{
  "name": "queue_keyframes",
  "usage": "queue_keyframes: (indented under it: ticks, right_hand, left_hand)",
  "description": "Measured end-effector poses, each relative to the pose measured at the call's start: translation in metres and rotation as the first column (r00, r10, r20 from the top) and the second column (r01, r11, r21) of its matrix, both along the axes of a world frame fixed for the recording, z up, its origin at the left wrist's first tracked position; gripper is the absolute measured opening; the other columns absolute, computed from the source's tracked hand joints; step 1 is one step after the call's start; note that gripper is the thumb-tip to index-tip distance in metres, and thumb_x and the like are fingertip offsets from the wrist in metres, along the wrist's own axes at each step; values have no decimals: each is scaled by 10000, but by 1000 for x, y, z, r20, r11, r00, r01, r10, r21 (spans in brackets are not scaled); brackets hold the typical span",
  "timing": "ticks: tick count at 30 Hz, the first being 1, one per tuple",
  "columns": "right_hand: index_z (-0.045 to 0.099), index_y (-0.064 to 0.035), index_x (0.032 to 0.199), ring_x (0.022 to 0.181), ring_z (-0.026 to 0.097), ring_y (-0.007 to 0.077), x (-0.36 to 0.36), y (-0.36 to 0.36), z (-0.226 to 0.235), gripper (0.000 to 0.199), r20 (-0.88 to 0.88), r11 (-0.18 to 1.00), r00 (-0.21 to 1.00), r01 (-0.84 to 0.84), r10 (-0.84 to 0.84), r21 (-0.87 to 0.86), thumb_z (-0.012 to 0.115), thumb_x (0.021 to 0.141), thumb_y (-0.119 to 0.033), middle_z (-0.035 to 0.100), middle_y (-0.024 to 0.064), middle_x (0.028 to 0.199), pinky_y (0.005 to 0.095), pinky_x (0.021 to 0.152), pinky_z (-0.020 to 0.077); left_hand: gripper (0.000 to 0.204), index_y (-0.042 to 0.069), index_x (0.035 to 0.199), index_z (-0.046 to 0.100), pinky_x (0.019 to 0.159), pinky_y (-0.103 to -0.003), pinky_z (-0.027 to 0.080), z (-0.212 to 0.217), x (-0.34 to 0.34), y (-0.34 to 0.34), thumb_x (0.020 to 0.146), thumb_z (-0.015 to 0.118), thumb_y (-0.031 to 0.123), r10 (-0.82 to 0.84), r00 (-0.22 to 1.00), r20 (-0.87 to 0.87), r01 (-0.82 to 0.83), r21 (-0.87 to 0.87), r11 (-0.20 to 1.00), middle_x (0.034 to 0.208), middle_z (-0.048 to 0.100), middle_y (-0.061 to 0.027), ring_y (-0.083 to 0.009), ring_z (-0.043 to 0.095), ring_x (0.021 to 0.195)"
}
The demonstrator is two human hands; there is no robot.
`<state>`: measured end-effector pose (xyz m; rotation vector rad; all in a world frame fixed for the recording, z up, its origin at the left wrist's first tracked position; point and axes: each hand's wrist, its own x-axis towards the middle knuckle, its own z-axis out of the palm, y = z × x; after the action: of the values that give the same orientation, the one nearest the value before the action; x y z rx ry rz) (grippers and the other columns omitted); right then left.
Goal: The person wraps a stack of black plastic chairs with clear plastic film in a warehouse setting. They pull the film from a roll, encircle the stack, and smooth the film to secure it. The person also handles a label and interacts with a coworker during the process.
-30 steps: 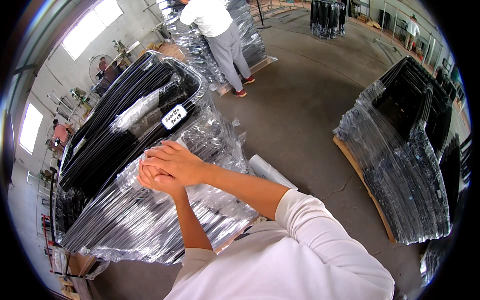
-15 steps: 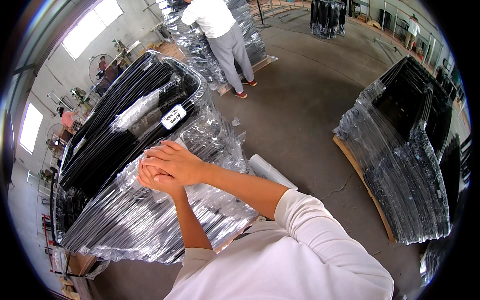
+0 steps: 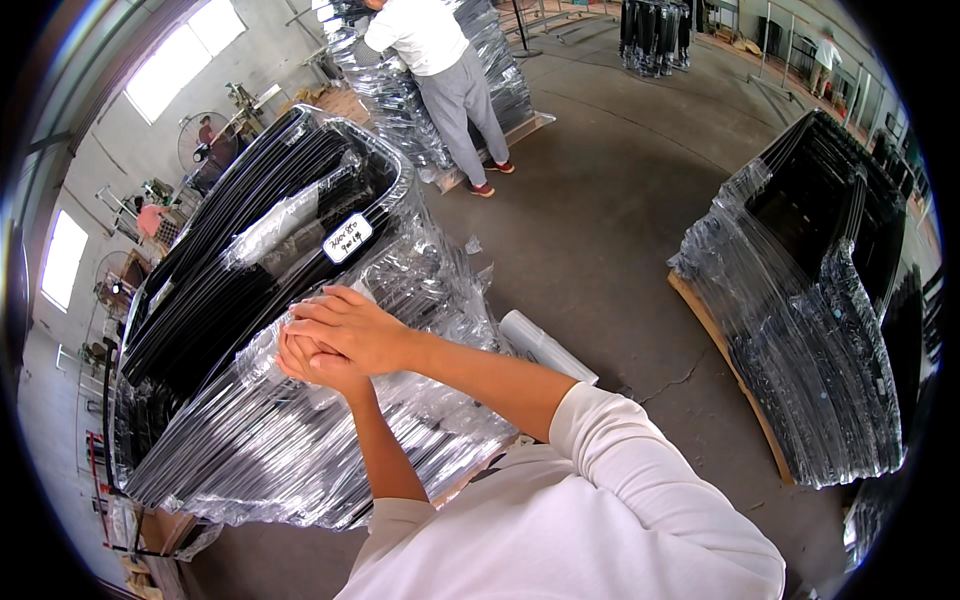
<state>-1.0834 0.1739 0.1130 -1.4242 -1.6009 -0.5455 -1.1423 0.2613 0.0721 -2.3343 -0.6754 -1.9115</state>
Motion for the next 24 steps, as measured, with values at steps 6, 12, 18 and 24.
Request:
queue_keyframes:
  ticks: [6, 12, 18, 24]
  right_hand:
    - [455, -106, 1269, 1225, 389, 250, 0, 0, -2, 474, -10, 1000, 1000, -14, 14, -24, 465, 876, -371, 440, 106, 1309, 426, 1065, 205]
    - [456, -106, 1265, 1228, 386, 254, 0, 0, -1, 469, -9, 999, 1000, -17, 17, -27, 451, 884, -380, 438, 109, 1311, 426, 1065, 203]
    - [452, -127, 1268, 1229, 383, 252, 0, 1, -1, 457, -18, 999, 1000, -22, 21, -31, 451, 886, -378, 439, 103, 1308, 421, 1066, 193]
    - [448, -135, 1270, 1233, 378, 244, -3, 2, 0, 457, -17, 999, 999, -34, 34, -35, 459, 882, -377, 436, 96, 1309, 422, 1065, 189]
  left_hand:
    - [296, 106, 1101, 551, 1027, -472, 203, 3, 1, -3, 885, 509, 303, -5, 1000, 16, 5, -9, 1000, 1077, 561, -1, -222, 449, 1173]
    - [304, 112, 1117, 545, 1026, -470, 205, 1, 0, 0, 890, 501, 309, -12, 1000, 10, 12, -8, 1000, 1081, 559, 4, -220, 449, 1172]
    - [310, 107, 1122, 541, 1023, -470, 205, 3, -1, -1, 894, 494, 312, -4, 1000, 9, 4, 0, 1000, 1085, 558, -2, -223, 451, 1169]
    - [312, 105, 1120, 543, 1022, -469, 208, 5, -5, -2, 893, 496, 313, 2, 1000, 9, -2, 6, 1000, 1079, 561, -7, -225, 454, 1166]
